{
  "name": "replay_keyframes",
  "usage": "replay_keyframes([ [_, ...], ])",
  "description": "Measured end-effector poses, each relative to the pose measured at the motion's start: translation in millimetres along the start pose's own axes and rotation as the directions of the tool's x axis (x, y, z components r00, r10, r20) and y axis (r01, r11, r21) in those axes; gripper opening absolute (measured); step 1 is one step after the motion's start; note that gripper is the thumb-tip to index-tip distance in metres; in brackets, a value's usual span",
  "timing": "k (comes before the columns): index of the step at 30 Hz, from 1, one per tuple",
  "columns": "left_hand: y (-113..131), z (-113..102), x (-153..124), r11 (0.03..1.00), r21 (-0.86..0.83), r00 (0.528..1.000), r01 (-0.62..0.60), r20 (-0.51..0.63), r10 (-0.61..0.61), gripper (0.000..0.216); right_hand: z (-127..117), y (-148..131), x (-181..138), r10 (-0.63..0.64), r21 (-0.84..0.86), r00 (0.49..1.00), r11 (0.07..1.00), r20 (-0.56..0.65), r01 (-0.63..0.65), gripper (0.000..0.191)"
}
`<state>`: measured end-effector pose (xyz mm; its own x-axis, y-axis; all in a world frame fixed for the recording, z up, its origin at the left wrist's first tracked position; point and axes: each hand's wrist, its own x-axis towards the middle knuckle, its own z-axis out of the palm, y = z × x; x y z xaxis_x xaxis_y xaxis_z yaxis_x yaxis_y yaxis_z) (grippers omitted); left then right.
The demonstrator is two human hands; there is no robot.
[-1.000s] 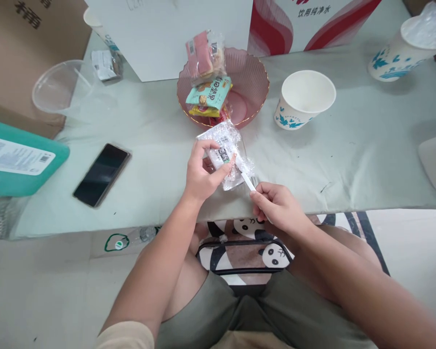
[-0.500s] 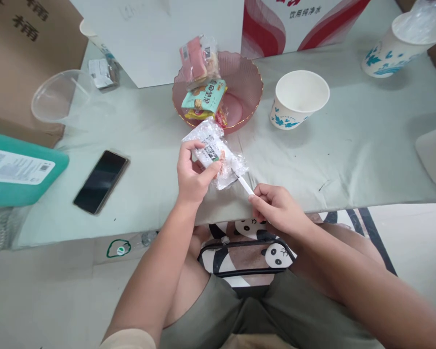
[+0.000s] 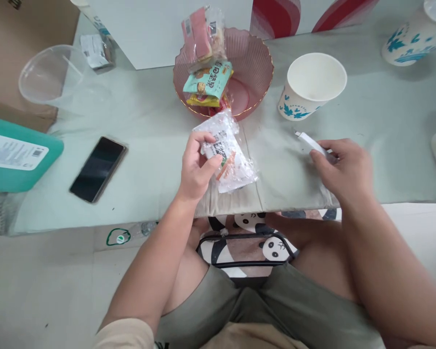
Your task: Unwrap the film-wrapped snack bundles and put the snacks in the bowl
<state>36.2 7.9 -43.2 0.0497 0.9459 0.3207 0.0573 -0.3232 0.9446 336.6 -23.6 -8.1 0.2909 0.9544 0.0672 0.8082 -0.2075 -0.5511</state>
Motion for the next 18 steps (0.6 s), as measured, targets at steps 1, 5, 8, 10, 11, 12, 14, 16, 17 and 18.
replay_keyframes([
  [1, 2, 1, -1, 1.0, -0.007, 0.999, 0.005, 0.032, -0.005, 0.033, 1, 6, 3, 0.006, -0.067, 1.0, 0.998, -0.014, -0.007, 0.016],
  [5, 9, 7, -4, 0.999, -0.019, 0.992, 0.026, 0.127, -0.024, 0.022, 1, 27, 13, 0.043, -0.228, 0.998, 0.972, -0.042, -0.052, 0.019],
  [8, 11, 9, -7, 0.998, -0.004, 0.986, 0.061, 0.157, -0.059, 0.025, 0, 33, 16, 0.083, -0.242, 0.992, 0.965, -0.092, -0.104, 0.018],
  [10, 12, 9, -8, 0.996, 0.011, 0.982, 0.086, 0.169, -0.087, 0.025, 2, 27, 13, 0.09, -0.2, 0.979, 0.972, -0.185, -0.127, 0.024],
  [11, 12, 10, -9, 0.995, 0.02, 0.979, 0.098, 0.178, -0.1, 0.026, 4, 21, 10, 0.059, -0.138, 0.975, 0.986, -0.214, -0.09, 0.026],
  [12, 12, 10, -10, 0.994, 0.032, 0.975, 0.108, 0.192, -0.112, 0.026, 7, 13, 5, -0.001, -0.045, 0.976, 0.999, -0.218, -0.009, 0.027],
  [14, 12, 11, -11, 0.991, 0.062, 0.967, 0.121, 0.218, -0.132, 0.026, 15, -5, -9, -0.215, 0.195, 0.966, 0.951, -0.141, 0.24, 0.027],
  [16, 11, 13, -11, 0.989, 0.087, 0.964, 0.12, 0.23, -0.137, 0.024, 24, -23, -24, -0.442, 0.374, 0.896, 0.826, -0.037, 0.423, 0.031],
  [17, 11, 14, -12, 0.989, 0.09, 0.964, 0.117, 0.231, -0.135, 0.023, 29, -32, -31, -0.523, 0.41, 0.852, 0.779, 0.008, 0.474, 0.033],
  [18, 11, 16, -11, 0.989, 0.091, 0.965, 0.115, 0.228, -0.133, 0.022, 34, -39, -37, -0.578, 0.421, 0.815, 0.751, 0.047, 0.508, 0.035],
])
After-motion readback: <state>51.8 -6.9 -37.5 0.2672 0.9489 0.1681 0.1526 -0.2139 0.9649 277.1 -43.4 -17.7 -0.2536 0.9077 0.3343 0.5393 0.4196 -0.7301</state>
